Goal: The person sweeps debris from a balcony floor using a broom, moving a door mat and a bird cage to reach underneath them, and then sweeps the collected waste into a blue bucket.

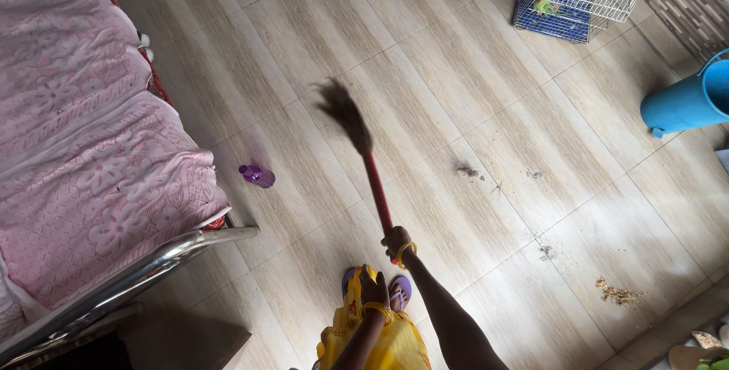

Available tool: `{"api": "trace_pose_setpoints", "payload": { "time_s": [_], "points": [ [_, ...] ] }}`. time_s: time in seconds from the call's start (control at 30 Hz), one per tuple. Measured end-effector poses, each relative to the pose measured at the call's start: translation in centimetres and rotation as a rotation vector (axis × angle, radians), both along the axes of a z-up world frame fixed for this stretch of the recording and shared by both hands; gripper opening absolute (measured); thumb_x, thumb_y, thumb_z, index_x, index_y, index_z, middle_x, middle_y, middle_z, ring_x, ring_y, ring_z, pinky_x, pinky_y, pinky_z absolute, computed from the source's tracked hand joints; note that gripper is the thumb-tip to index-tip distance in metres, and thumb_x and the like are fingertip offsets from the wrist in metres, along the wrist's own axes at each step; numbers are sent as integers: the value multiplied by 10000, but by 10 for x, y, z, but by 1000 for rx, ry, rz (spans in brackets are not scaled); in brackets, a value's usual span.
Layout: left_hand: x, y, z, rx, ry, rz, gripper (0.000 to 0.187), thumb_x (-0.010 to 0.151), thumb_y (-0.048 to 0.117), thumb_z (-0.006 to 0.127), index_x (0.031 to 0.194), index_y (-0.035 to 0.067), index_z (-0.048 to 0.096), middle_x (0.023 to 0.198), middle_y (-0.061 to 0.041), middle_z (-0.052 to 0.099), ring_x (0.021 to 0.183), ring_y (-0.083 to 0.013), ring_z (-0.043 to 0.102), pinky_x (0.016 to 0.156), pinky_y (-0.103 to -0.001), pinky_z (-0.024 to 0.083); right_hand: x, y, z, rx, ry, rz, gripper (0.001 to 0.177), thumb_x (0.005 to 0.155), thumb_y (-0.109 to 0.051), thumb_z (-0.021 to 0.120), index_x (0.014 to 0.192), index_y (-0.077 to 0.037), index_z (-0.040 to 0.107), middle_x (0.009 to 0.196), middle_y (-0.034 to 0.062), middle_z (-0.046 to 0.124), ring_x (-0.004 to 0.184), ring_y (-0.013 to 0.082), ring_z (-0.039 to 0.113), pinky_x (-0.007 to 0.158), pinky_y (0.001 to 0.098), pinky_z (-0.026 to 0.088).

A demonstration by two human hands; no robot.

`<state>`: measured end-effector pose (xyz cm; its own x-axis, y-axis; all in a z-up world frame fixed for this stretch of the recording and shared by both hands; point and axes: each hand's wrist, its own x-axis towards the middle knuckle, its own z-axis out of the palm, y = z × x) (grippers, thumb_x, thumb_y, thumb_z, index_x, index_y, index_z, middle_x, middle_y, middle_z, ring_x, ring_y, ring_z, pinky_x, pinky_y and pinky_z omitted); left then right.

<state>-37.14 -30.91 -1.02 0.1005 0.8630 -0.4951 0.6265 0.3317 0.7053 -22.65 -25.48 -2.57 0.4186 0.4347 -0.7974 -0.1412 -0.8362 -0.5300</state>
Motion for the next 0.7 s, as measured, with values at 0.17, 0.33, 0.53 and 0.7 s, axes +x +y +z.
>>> {"api": "trace_pose_setpoints", "payload": {
  "time_s": [0.17,0.33,0.53,0.7],
  "points": [
    [4,-2,-7,42,1,-100,593,974,293,558,1462,-23,443,1506,-259,470,1389,-390,471,1136,-419,388,43,12,-9,136,48,-416,201,797,-47,777,874,85,645,599,127,618,476,237,654,380,371,503],
    [6,-6,-8,-60,-45,-176,586,946,284,567,1441,-18,484,1466,-249,521,1363,-373,509,1126,-402,400,82,-29,3,172,63,-731,202,801,-44,787,800,73,623,601,130,627,493,245,659,393,383,515],
    [3,6,-13,-55,-79,-312,564,928,282,572,1401,-23,541,1445,-239,560,1344,-360,540,1117,-389,419,92,-75,7,239,-49,-907,167,802,-15,756,788,77,617,615,136,643,495,239,669,406,364,528],
    [5,4,-9,-107,-34,-441,552,946,299,570,1390,-28,552,1434,-229,581,1321,-363,563,1106,-397,430,-7,-130,13,220,-198,-767,198,793,-74,773,801,85,654,573,132,634,445,218,618,382,367,481]
  ]
}}
